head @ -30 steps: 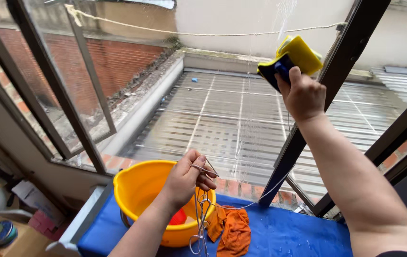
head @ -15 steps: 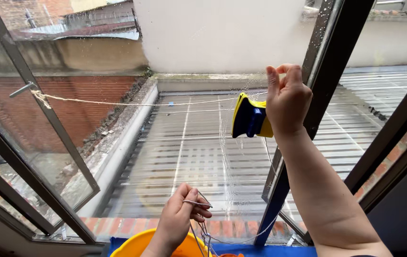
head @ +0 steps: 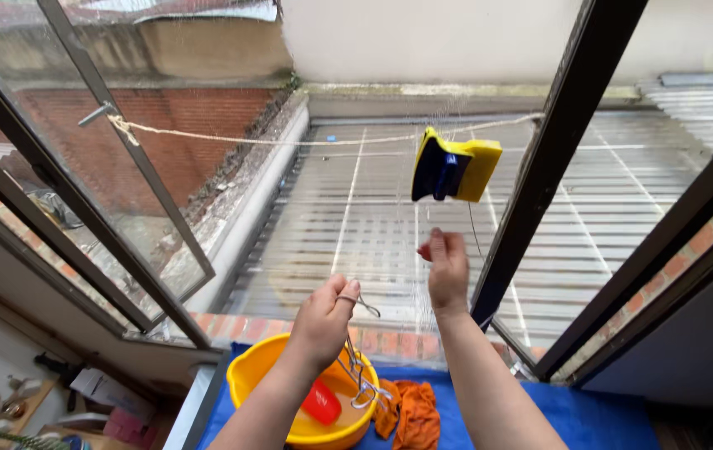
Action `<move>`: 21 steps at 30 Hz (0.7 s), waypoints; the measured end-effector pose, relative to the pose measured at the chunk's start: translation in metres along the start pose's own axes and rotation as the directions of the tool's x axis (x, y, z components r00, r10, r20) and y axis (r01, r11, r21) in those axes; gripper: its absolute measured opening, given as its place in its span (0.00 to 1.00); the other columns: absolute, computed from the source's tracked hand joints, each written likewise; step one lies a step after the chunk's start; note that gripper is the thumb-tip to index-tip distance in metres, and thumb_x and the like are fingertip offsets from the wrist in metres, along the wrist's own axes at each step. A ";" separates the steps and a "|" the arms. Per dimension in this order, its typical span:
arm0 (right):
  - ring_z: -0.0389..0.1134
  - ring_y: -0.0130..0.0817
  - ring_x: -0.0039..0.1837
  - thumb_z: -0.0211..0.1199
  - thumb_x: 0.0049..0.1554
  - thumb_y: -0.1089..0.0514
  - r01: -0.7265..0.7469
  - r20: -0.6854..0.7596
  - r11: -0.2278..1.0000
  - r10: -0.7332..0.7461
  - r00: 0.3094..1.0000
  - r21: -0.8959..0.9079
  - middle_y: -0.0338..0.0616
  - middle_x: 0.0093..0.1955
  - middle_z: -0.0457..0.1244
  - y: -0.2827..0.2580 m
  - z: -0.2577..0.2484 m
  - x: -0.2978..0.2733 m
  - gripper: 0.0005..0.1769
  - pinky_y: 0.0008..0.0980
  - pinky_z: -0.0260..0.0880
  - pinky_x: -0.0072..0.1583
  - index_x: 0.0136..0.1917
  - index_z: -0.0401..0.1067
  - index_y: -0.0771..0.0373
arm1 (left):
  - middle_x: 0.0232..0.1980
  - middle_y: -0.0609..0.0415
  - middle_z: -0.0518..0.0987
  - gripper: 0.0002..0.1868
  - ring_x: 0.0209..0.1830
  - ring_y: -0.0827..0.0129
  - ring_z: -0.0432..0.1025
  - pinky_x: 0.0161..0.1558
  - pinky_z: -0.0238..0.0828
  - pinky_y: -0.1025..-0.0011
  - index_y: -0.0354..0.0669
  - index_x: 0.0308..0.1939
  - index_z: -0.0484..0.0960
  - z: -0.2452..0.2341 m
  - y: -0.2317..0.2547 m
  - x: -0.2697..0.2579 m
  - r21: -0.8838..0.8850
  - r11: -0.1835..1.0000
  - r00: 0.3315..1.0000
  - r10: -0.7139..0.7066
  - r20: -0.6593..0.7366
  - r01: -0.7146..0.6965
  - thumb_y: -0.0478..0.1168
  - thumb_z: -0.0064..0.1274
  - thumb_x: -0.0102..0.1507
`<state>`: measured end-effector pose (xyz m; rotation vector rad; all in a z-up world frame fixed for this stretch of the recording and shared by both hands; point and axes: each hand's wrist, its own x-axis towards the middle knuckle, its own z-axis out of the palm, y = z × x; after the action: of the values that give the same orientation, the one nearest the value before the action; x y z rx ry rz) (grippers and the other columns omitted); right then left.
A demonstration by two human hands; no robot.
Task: The person cleans the exterior surface of a large window using a magnetic window cleaner. They dip the cleaning tool into a bucket of water, attach it to the glass, and move it across the surface to scrub and wipe away dirt and soap suds.
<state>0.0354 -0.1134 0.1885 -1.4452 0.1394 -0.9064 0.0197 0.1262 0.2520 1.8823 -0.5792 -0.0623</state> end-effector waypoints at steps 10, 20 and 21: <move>0.74 0.36 0.53 0.41 0.64 0.32 -0.290 0.655 0.841 0.539 0.530 -0.457 0.44 0.44 0.72 0.032 -0.062 -0.128 0.38 0.36 0.73 0.59 0.53 0.77 0.67 | 0.32 0.59 0.81 0.13 0.24 0.77 0.57 0.28 0.56 0.75 0.40 0.37 0.74 -0.036 0.020 -0.047 -0.391 0.918 0.989 -0.008 0.149 0.067 0.45 0.44 0.71; 0.63 0.28 0.47 0.61 0.63 0.53 -0.385 0.443 0.917 0.303 0.844 0.105 0.37 0.42 0.62 0.001 -0.219 -0.111 0.13 0.29 0.64 0.55 0.44 0.76 0.65 | 0.42 0.54 0.82 0.25 0.42 0.72 0.73 0.46 0.69 0.70 0.40 0.47 0.77 -0.103 -0.016 -0.106 0.278 0.956 0.988 0.050 0.148 -0.090 0.47 0.69 0.52; 0.61 0.28 0.47 0.62 0.64 0.54 -0.372 0.397 0.916 0.288 0.872 0.153 0.37 0.42 0.61 -0.005 -0.233 -0.107 0.12 0.29 0.62 0.55 0.45 0.75 0.64 | 0.41 0.55 0.83 0.23 0.39 0.70 0.73 0.45 0.70 0.70 0.41 0.47 0.78 -0.113 -0.022 -0.111 0.317 0.948 0.990 -0.068 0.126 0.025 0.46 0.67 0.54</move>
<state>-0.1766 -0.2317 0.1054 -1.3012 0.0022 -0.3448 -0.0347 0.2763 0.2511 2.2157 -0.6678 -0.1365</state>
